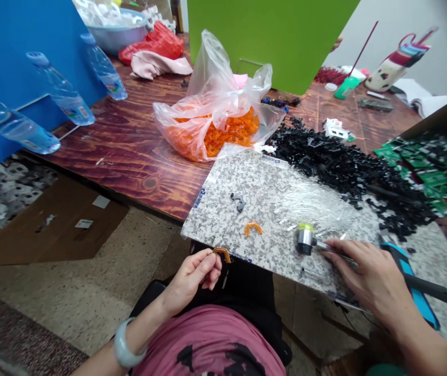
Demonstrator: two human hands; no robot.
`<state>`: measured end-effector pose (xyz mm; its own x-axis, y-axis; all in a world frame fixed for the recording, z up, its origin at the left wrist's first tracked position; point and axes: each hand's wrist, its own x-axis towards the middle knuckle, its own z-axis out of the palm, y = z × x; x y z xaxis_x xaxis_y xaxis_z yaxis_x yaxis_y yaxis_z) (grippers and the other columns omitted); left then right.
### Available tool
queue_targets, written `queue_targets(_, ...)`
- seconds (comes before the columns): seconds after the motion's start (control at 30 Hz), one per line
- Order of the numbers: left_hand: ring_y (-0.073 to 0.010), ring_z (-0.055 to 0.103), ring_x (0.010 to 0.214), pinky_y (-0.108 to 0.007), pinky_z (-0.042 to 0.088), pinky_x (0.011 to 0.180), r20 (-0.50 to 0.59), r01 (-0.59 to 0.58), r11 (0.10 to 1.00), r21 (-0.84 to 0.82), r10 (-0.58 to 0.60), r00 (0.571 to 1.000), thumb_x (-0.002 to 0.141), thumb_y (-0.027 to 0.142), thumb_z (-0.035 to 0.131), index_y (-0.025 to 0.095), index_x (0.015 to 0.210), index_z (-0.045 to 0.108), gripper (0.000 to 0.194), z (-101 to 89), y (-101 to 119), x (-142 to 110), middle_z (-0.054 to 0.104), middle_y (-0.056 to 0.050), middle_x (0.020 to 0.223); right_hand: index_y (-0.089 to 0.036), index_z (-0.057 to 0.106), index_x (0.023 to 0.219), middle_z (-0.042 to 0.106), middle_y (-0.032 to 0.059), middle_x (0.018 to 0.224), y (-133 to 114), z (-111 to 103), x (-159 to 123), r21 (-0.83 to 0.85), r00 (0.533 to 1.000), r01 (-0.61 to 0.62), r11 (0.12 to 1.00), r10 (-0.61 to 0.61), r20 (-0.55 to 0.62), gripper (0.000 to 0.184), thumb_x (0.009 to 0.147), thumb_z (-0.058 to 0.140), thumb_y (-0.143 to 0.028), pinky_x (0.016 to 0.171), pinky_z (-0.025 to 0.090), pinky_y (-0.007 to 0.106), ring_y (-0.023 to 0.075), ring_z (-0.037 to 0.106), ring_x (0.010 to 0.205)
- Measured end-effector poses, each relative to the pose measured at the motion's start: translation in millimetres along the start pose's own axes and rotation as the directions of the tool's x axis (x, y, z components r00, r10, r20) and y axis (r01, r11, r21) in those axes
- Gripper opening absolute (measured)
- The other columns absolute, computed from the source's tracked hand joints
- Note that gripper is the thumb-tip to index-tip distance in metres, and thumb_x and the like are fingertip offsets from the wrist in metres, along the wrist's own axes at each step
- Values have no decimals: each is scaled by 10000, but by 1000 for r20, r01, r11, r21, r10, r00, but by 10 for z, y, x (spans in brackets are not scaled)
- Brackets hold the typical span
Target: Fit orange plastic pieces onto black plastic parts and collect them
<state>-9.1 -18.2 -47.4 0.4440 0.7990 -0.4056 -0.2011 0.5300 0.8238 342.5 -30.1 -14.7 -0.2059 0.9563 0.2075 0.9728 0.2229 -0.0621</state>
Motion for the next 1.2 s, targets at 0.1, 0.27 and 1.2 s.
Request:
queue_targets(0.1,-77,414,503,-207,314,498,-13,-11,1000,12,11,1000,835,530,566,144,779,548,391,-17,-16,40,445,54,588,-215,602,1007,674,73,859,-94,-80,1,13,996,-4,1000,6,-86,291,940,405,-418,687,420,357,247,622,779)
queue_targets(0.27,-69,413,485,-201,277,481,-20,-32,999,21,32,999,837,506,578,133,764,555,380,-18,-35,74,449,58,573,-231,590,1057,656,66,919,-575,-441,37,251,976,-54,967,105,-193,212,901,510,-350,596,463,282,210,634,754)
queue_targets(1.2,-62,400,460,-193,260,457,8,-45,998,42,44,999,840,535,542,146,759,520,398,-46,-36,98,433,66,558,-159,569,1105,694,89,926,-1458,-89,444,537,985,167,827,-113,-132,200,932,468,-162,654,520,226,167,676,778)
